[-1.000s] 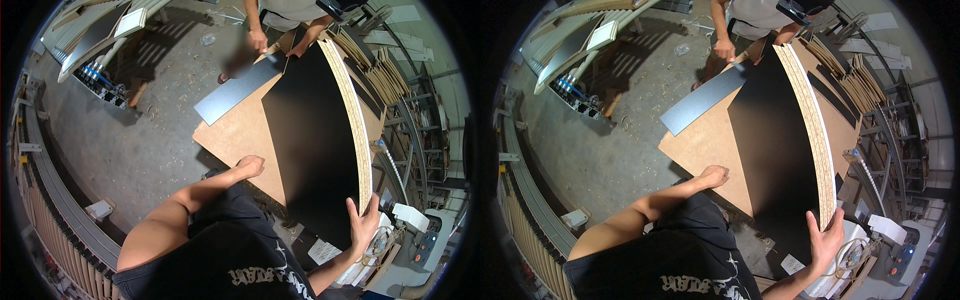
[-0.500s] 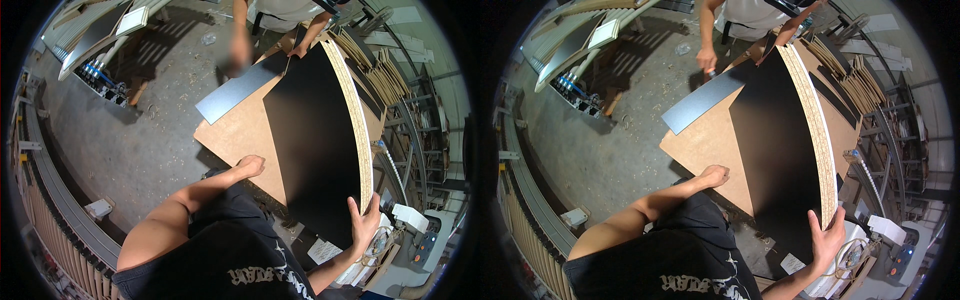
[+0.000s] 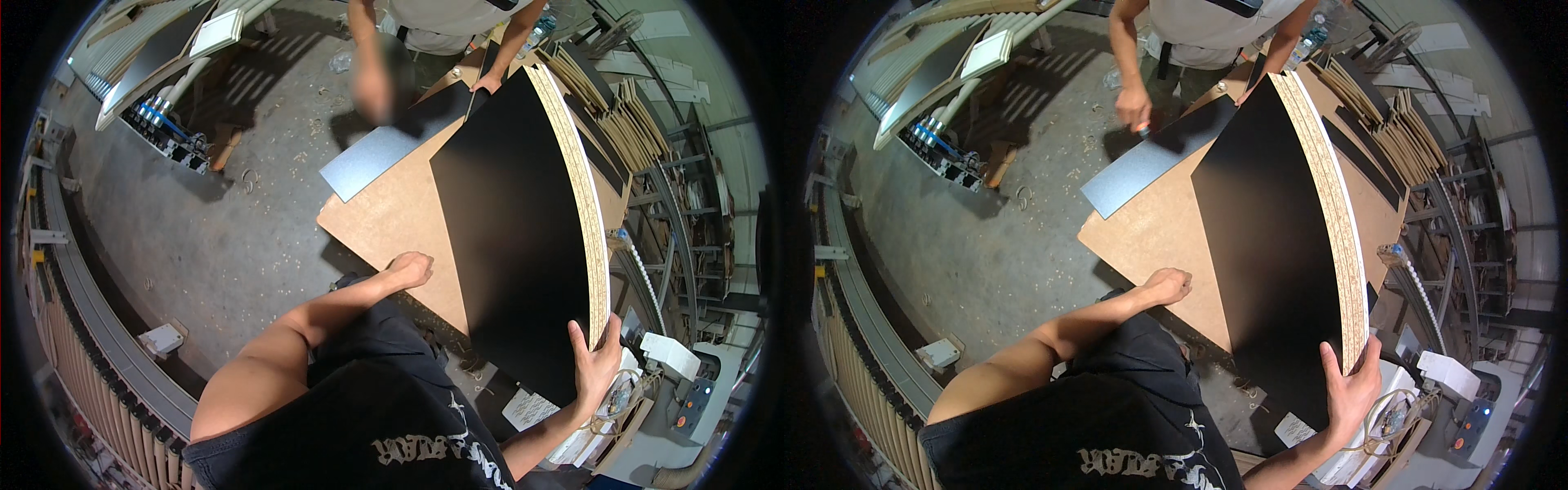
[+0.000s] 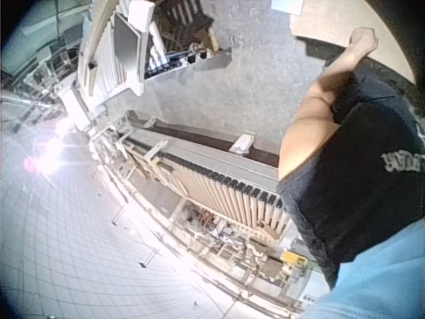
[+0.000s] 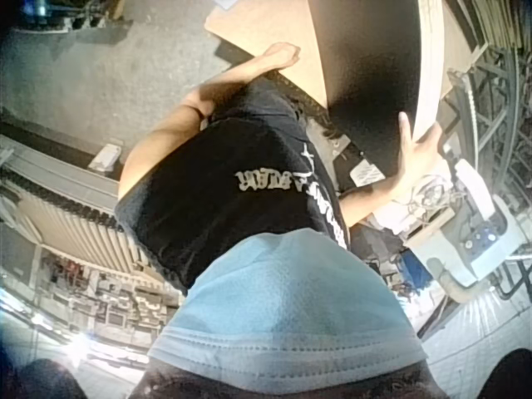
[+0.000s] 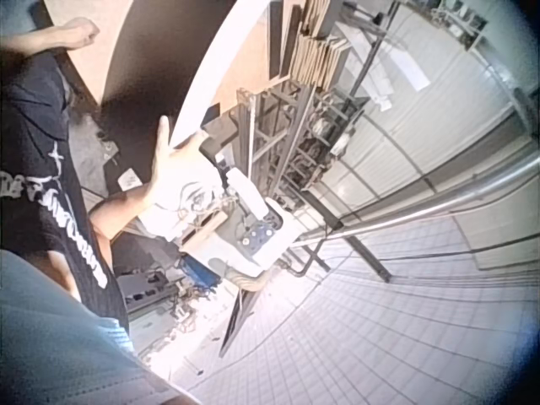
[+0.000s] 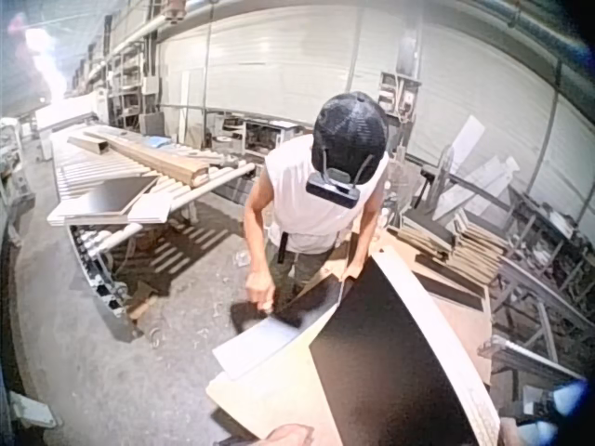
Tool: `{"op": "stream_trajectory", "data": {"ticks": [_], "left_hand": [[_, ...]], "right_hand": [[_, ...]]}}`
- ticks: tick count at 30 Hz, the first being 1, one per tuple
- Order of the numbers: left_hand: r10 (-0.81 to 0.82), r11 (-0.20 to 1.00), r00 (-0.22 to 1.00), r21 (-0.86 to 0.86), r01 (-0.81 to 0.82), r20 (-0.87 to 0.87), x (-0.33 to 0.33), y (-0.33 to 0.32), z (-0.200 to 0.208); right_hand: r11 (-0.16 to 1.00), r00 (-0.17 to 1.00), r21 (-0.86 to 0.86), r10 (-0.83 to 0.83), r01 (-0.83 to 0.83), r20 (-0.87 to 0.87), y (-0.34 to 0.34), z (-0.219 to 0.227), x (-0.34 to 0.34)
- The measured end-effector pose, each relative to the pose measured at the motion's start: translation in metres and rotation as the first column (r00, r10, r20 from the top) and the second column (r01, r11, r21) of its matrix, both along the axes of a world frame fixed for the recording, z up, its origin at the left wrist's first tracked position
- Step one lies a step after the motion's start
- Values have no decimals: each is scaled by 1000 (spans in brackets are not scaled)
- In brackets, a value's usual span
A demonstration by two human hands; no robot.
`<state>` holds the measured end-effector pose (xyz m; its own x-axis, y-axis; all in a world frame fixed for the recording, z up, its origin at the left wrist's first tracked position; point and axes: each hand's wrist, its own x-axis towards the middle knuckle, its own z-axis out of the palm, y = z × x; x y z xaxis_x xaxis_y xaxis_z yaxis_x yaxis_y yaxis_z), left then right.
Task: Assisting in moving and processing boards in a furniture factory.
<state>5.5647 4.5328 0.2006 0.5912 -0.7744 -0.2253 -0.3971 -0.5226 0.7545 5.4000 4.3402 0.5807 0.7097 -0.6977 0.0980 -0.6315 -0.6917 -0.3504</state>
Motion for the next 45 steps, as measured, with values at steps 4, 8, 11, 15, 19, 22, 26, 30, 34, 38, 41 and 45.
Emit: {"op": "stream_trajectory", "data": {"ticks": [4, 8, 11, 15, 19, 22, 26, 30, 34, 38, 41, 45], "left_hand": [[2, 1000, 1000, 13, -3, 18, -1, -2, -8], [6, 1000, 1000, 0, -6, 19, -1, -3, -9], [5, 1000, 1000, -9, -5, 27, -1, -3, -11], [2, 1000, 999, -16, -1, 42, 0, -3, -10], [-1, 1000, 999, -19, 2, 48, 1, -3, -12], [9, 1000, 999, -23, -8, 43, 1, -4, -12], [4, 1000, 999, 8, -4, 35, 2, -4, -10], [16, 1000, 1000, 12, -16, 24, 2, -3, -9], [28, 999, 1000, -23, -28, 11, 2, -3, -4], [17, 1000, 1000, -6, -17, 13, 3, -3, -2], [10, 1000, 1000, 16, -10, 18, 3, -4, -5], [9, 1000, 1000, 24, -9, 9, 4, -4, 0]], "right_hand": [[1000, 1000, 21, 0, 0, 8, -4, -3, -2], [1000, 999, 13, 22, -23, 34, -5, -5, -4], [1000, 999, 7, 24, -24, 26, -5, -4, -4], [999, 999, 37, 21, -22, 35, -4, -3, -2], [999, 999, 36, 20, -21, 38, -4, -3, -2], [999, 999, 20, 30, -30, 42, -5, -3, -3], [999, 999, 27, 17, -17, 27, -7, -4, -3], [999, 1000, 37, -2, 1, 7, -7, -2, -1], [1000, 1000, 27, 2, -3, 2, -6, -1, 0], [1000, 1000, 26, -1, 2, -13, -8, -2, -1], [1000, 1000, 30, -4, 5, -18, -8, -1, 0], [1000, 1000, 11, -8, 9, -22, -7, -1, 0]]}}
